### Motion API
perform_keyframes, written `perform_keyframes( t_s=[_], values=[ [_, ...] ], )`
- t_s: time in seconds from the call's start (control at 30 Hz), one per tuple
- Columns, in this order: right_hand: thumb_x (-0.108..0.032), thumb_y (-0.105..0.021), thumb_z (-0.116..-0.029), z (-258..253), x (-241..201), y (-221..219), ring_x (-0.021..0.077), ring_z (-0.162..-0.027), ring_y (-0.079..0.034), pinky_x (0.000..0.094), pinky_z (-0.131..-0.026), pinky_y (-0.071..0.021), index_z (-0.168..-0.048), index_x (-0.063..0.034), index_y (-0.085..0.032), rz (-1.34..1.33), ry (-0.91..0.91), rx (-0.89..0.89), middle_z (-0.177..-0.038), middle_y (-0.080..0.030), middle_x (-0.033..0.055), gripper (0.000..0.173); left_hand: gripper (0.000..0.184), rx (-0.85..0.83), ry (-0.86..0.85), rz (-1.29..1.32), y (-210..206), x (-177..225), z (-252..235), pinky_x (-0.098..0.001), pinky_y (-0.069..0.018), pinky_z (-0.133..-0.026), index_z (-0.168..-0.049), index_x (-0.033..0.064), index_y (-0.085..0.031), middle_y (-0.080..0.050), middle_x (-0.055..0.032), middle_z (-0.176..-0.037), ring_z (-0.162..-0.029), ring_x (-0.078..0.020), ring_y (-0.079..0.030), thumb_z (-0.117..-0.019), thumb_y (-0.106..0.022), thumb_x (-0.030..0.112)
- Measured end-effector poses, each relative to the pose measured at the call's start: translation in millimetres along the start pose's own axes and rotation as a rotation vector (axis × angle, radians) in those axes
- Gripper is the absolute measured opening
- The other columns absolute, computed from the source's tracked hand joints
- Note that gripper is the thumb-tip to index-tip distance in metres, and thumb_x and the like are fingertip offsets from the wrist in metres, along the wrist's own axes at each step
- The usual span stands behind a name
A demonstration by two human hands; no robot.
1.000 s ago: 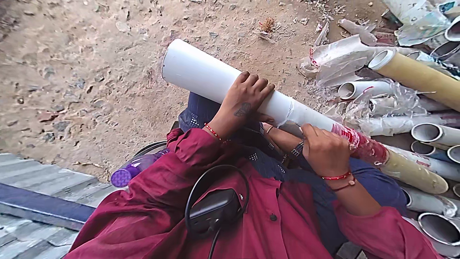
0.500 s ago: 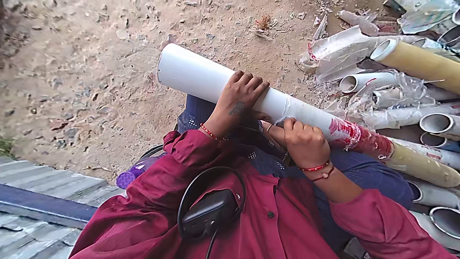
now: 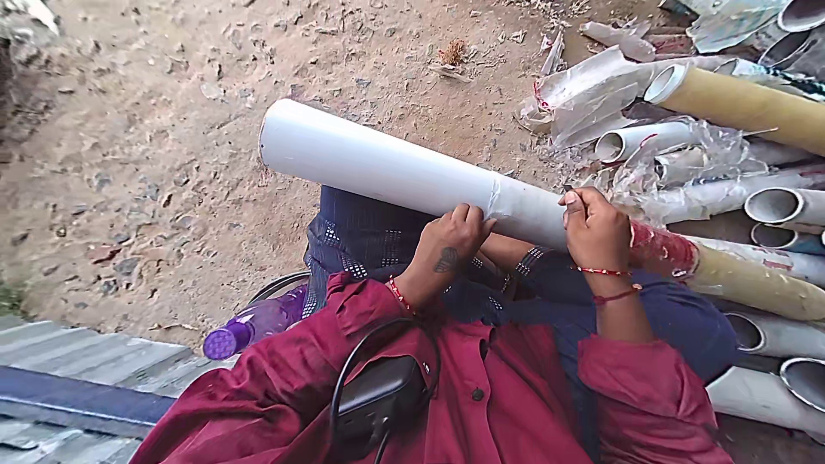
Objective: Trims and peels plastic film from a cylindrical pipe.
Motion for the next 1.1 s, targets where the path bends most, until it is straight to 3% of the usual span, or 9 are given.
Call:
perform_keyframes(
  t_s=[0.17, 0.4, 0.53, 0.63, 0.77, 0.93, 1.1],
  values=[
    [-0.019, -0.043, -0.1102, 2.5, 0.3, -19.5, 0.0408, -0.072, -0.066, 0.0577, -0.063, -0.0477, -0.107, 0.0044, -0.067, -0.07, -0.001, 0.091, -0.079, -0.066, 0.0233, 0.033, 0.024, -0.081, 0.085, 0.038, -1.4, 8.0, -8.1, -0.0405, -0.0559, -0.056, -0.087, -0.0064, -0.066, -0.064, -0.0183, -0.077, -0.065, -0.0305, -0.069, -0.1003, -0.062, 0.014],
    [-0.021, -0.041, -0.1097, -1.4, 3.9, -27.3, 0.0403, -0.071, -0.069, 0.0562, -0.06, -0.0473, -0.103, 0.004, -0.067, -0.054, 0.026, 0.168, -0.078, -0.069, 0.0225, 0.037, 0.014, -0.09, -0.049, 0.054, -11.3, 8.3, -1.6, -0.0355, -0.0543, -0.053, -0.086, -0.0055, -0.065, -0.06, -0.0156, -0.075, -0.06, -0.0267, -0.064, -0.0954, -0.059, 0.003],
    [-0.018, -0.042, -0.1089, -1.1, 4.7, -26.7, 0.0415, -0.07, -0.068, 0.0557, -0.058, -0.0474, -0.102, 0.0047, -0.067, -0.077, 0.067, 0.212, -0.077, -0.068, 0.0231, 0.035, 0.02, -0.066, 0.029, 0.013, -5.6, 4.2, -2.2, -0.0385, -0.0539, -0.051, -0.093, -0.0055, -0.065, -0.065, -0.0161, -0.078, -0.059, -0.0271, -0.066, -0.0976, -0.063, 0.014],
    [-0.018, -0.042, -0.1087, 4.5, 6.2, -27.8, 0.0398, -0.068, -0.068, 0.0546, -0.057, -0.0471, -0.102, 0.004, -0.068, -0.077, 0.08, 0.236, -0.077, -0.068, 0.0217, 0.035, 0.031, -0.121, 0.072, -0.068, -0.9, 10.8, -6.0, -0.0411, -0.0519, -0.05, -0.097, -0.0063, -0.064, -0.063, -0.0165, -0.073, -0.058, -0.03, -0.066, -0.1038, -0.058, 0.023],
    [-0.018, -0.042, -0.109, 1.8, 4.9, -28.8, 0.0386, -0.068, -0.068, 0.0531, -0.056, -0.0469, -0.101, 0.0041, -0.067, -0.083, 0.091, 0.242, -0.077, -0.068, 0.0214, 0.034, 0.019, -0.191, 0.087, -0.066, -2.5, 16.7, -15.7, -0.0433, -0.0543, -0.053, -0.092, -0.0064, -0.062, -0.062, -0.0184, -0.071, -0.062, -0.0328, -0.068, -0.1027, -0.053, 0.007],
    [-0.018, -0.041, -0.1095, 4.6, 3.6, -29.2, 0.0385, -0.067, -0.068, 0.0523, -0.055, -0.047, -0.102, 0.0029, -0.065, -0.074, 0.081, 0.227, -0.076, -0.067, 0.0206, 0.033, 0.011, 0.005, -0.077, 0.086, -13.4, 3.4, -10.7, -0.0317, -0.0491, -0.047, -0.085, -0.0049, -0.063, -0.058, -0.0127, -0.061, -0.051, -0.0222, -0.06, -0.0931, -0.061, 0.003],
    [-0.018, -0.042, -0.1089, 3.3, 1.9, -27.5, 0.0393, -0.069, -0.068, 0.0542, -0.058, -0.0478, -0.102, 0.0048, -0.066, -0.107, 0.062, 0.192, -0.078, -0.068, 0.0221, 0.034, 0.012, 0.027, -0.13, 0.076, -15.3, 1.8, -11.1, -0.0321, -0.0505, -0.047, -0.084, -0.0063, -0.063, -0.061, -0.0145, -0.063, -0.051, -0.0233, -0.063, -0.0917, -0.061, 0.002]
  ],
)
Point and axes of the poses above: each hand's wrist, its own z-axis away from the middle knuckle, its own y-axis out of the back of the hand, x = y × z, the point moved 4 cm from there along -z, towards the middle knuckle
